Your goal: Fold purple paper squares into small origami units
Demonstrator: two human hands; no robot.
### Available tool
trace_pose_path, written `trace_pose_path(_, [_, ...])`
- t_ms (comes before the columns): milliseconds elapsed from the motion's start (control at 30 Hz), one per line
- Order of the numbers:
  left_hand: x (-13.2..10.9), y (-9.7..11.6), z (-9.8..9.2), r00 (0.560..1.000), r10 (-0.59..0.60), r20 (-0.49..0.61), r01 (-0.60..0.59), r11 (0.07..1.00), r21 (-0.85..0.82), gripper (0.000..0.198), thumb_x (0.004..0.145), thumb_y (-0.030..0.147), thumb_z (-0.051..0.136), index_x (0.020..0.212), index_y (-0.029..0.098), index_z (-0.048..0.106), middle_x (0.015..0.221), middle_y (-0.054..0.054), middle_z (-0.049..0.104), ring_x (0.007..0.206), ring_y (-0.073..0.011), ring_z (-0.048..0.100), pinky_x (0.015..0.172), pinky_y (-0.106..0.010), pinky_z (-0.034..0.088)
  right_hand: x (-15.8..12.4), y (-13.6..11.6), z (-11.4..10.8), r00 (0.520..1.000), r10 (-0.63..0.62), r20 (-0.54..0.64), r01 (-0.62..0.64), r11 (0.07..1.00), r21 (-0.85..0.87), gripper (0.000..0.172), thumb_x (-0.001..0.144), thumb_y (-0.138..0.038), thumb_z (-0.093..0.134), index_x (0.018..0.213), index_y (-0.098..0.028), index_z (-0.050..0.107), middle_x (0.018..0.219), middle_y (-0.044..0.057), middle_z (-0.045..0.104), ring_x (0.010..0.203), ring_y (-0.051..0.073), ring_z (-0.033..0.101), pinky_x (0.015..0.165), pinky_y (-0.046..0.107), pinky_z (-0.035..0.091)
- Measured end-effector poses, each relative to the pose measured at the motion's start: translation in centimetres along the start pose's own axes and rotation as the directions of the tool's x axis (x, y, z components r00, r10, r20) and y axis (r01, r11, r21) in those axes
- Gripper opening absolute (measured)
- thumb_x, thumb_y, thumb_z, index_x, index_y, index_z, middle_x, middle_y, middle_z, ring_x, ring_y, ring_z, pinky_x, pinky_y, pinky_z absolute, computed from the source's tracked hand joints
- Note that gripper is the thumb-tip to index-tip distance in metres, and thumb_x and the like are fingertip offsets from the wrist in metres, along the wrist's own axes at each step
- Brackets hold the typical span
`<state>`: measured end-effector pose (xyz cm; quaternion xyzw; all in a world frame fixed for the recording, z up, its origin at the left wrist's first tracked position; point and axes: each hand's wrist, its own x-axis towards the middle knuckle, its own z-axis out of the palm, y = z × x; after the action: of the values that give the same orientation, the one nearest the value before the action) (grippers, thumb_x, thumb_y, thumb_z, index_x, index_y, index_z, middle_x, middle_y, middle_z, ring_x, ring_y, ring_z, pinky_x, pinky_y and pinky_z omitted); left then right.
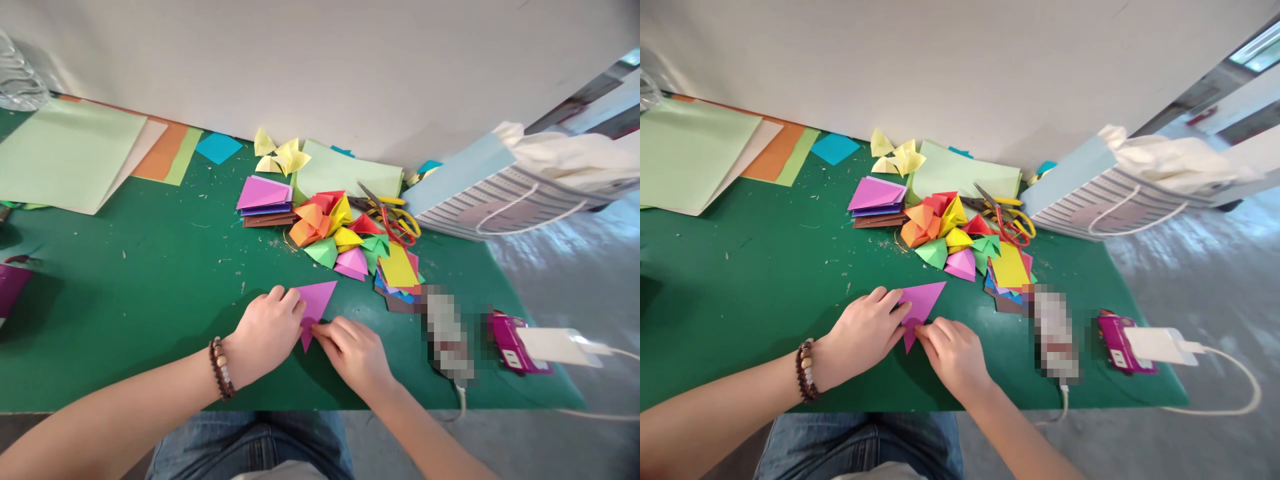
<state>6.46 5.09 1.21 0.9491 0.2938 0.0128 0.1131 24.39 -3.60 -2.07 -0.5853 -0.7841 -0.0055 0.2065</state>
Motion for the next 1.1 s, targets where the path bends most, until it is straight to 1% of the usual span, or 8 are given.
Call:
trace_pose_path(267, [0.0,0.0,-0.3,1.0,-0.005,0.021,0.006,1.0,-0.011,0.021,0.091,0.025,0.053,0.108,0.016,0.061,0.11,-0.01,0.057,0.094,-0.0237,0.055,0.069,-0.033,0.052,-1.4,-2.7,-0.3,0.998,-0.051,0.035,0.046,0.992,0.119,0.02,0.094,-0.018,0.053,0.079,-0.021,0.067,0.063,0.0,0.061,0.059,0.012,0.057,0.058,0.026,0.042])
trace_pose_path(400, [0.0,-0.6,0.0,1.0,0.006,-0.027,-0.008,0.997,-0.072,0.02,0.091,0.028,0.053,0.107,0.019,0.062,0.108,-0.009,0.056,0.096,-0.0234,0.054,0.074,-0.035,0.053,-1.0,-1.3,-1.2,0.999,0.008,0.041,-0.011,0.996,0.083,0.016,0.094,-0.022,0.053,0.088,-0.023,0.069,0.07,0.001,0.065,0.062,0.013,0.061,0.06,0.027,0.046])
trace_pose_path(467, [0.0,-1.0,0.2,0.998,0.013,-0.059,-0.02,0.993,-0.12,0.02,0.092,0.028,0.05,0.105,0.02,0.063,0.108,-0.008,0.056,0.097,-0.0226,0.054,0.078,-0.035,0.053,-0.4,0.2,-1.5,1.0,0.006,-0.007,-0.007,0.999,-0.039,0.021,0.094,-0.021,0.051,0.106,-0.022,0.068,0.09,0.006,0.07,0.073,0.016,0.066,0.066,0.028,0.051])
trace_pose_path(567, [0.3,-1.5,0.7,0.993,-0.008,-0.12,-0.015,0.982,-0.188,0.023,0.096,0.025,0.043,0.109,0.02,0.062,0.109,-0.007,0.057,0.098,-0.0204,0.055,0.081,-0.033,0.053,0.6,2.3,-1.8,0.991,-0.13,0.012,0.13,0.976,-0.176,0.028,0.093,-0.016,0.049,0.113,-0.023,0.067,0.108,0.007,0.07,0.083,0.018,0.067,0.073,0.031,0.053])
trace_pose_path(667, [0.7,-1.9,1.1,0.983,-0.05,-0.176,0.004,0.967,-0.255,0.027,0.096,0.016,0.037,0.116,0.018,0.056,0.107,-0.007,0.06,0.098,-0.0183,0.058,0.084,-0.032,0.053,1.7,3.4,-1.9,0.951,-0.303,0.069,0.31,0.924,-0.223,0.033,0.091,-0.009,0.048,0.114,-0.022,0.067,0.115,0.007,0.07,0.083,0.018,0.066,0.073,0.033,0.052])
trace_pose_path(900, [1.2,-2.9,1.0,0.971,-0.179,-0.16,0.076,0.862,-0.502,0.034,0.09,0.004,0.035,0.117,0.016,0.052,0.098,-0.003,0.068,0.086,-0.0143,0.065,0.074,-0.027,0.053,4.2,3.6,-2.1,0.836,-0.532,0.133,0.548,0.811,-0.206,0.035,0.092,-0.007,0.044,0.113,-0.019,0.068,0.109,0.006,0.073,0.076,0.016,0.064,0.059,0.03,0.047])
trace_pose_path(1000, [1.3,-3.4,0.8,0.966,-0.21,-0.153,0.084,0.809,-0.582,0.031,0.091,0.006,0.035,0.115,0.016,0.052,0.093,-0.003,0.069,0.081,-0.0139,0.065,0.072,-0.026,0.052,4.5,3.8,-2.0,0.82,-0.549,0.163,0.572,0.797,-0.193,0.036,0.092,-0.007,0.043,0.115,-0.018,0.067,0.111,0.007,0.072,0.079,0.017,0.064,0.061,0.032,0.048])
trace_pose_path(1100, [1.4,-3.7,0.9,0.961,-0.224,-0.164,0.068,0.762,-0.644,0.03,0.092,0.007,0.033,0.114,0.016,0.052,0.093,-0.003,0.07,0.081,-0.0138,0.065,0.073,-0.026,0.05,4.6,3.7,-2.1,0.853,-0.472,0.224,0.506,0.853,-0.131,0.04,0.091,-0.01,0.045,0.125,-0.022,0.061,0.121,0.007,0.068,0.089,0.02,0.064,0.072,0.035,0.052])
